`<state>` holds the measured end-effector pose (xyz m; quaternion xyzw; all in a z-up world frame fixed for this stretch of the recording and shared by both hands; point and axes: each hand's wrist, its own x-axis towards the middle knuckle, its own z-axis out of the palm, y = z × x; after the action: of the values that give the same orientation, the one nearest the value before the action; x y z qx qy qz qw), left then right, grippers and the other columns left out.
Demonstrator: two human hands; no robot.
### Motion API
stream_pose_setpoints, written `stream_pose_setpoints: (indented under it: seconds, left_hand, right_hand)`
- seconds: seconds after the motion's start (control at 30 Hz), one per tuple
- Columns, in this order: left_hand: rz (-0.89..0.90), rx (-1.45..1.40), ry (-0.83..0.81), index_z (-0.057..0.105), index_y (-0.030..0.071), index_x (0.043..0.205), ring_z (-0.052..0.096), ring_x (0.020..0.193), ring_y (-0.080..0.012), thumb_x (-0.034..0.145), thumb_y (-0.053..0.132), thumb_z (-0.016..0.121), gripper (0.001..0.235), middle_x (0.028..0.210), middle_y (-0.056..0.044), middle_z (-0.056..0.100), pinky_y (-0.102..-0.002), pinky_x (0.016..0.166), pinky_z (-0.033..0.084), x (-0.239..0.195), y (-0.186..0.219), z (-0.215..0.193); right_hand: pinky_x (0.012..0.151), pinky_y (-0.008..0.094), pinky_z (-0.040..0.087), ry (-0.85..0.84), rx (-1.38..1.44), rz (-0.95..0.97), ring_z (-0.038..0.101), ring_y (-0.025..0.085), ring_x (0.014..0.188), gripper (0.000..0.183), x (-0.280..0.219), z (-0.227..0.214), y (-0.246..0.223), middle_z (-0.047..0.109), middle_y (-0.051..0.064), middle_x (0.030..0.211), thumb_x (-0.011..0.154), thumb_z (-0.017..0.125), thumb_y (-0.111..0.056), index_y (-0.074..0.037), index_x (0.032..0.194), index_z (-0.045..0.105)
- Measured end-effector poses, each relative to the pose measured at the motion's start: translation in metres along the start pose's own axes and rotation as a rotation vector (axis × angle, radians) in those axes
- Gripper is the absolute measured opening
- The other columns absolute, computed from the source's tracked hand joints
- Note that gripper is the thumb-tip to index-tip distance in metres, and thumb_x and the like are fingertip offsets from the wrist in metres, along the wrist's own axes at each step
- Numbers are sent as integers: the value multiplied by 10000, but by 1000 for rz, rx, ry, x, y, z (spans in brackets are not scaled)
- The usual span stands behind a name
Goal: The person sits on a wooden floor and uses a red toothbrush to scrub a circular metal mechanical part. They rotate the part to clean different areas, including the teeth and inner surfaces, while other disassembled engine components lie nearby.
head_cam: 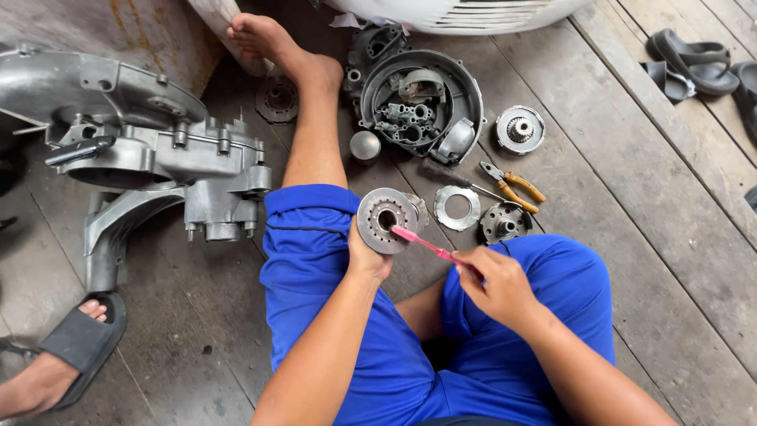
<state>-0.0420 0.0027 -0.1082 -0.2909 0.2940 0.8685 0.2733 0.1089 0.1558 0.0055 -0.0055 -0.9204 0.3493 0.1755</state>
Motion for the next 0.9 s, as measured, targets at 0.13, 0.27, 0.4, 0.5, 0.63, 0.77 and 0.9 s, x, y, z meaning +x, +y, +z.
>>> stream_pose_setpoints:
  seconds: [0.13,0.27,0.4,0.5,0.63,0.77,0.9]
  left_hand:
    - [-3,-3,23,704,141,956,687,912,-209,924,409,628,280,948,-87,737,-381,904,558,12,-24,-30]
    - [-21,-63,55,741,159,1005,700,987,-202,879,363,681,247,1022,-79,750,-389,945,562,41,-37,-56]
    - [66,-92,20,722,153,1009,695,992,-193,910,349,661,228,1017,-77,743,-380,959,556,45,-24,-48]
    - [136,-90,-16,694,143,1014,687,1000,-181,956,327,632,202,1010,-74,733,-368,980,548,28,-30,-43]
    - [41,-17,-31,697,135,846,698,843,-211,928,320,628,214,884,-81,741,-374,826,583,9,-25,-24]
    - [218,-141,23,687,106,1050,650,911,-236,970,290,546,246,961,-95,694,-402,850,539,11,-7,-26]
    - [212,-105,-40,686,143,1032,629,933,-216,986,281,543,204,966,-75,688,-416,890,539,35,-37,-49]
  right_hand:
    - [568,315,569,25,71,4,688,224,622,136,13,10,-24,706,35,777,902,687,-122,-134,1015,762]
    - [585,349,574,122,10,9,693,275,652,159,25,7,-7,684,70,787,923,661,-91,-105,1050,755]
    - [546,367,567,70,-34,-4,686,281,611,85,1,6,-19,665,80,727,895,694,-139,-122,959,748]
    - [572,327,585,47,28,-48,713,251,634,111,-1,16,-25,719,28,775,891,685,-123,-149,964,765]
    - [592,407,572,90,-39,-27,701,338,681,136,12,18,4,687,106,800,879,700,-133,-106,1008,734]
    - [656,356,508,-56,-6,41,650,236,706,66,-21,8,9,746,57,925,872,636,-82,-104,933,647]
    - [753,339,567,-79,53,-90,722,258,820,198,-3,9,-17,749,108,1022,936,633,-97,-45,1119,688]
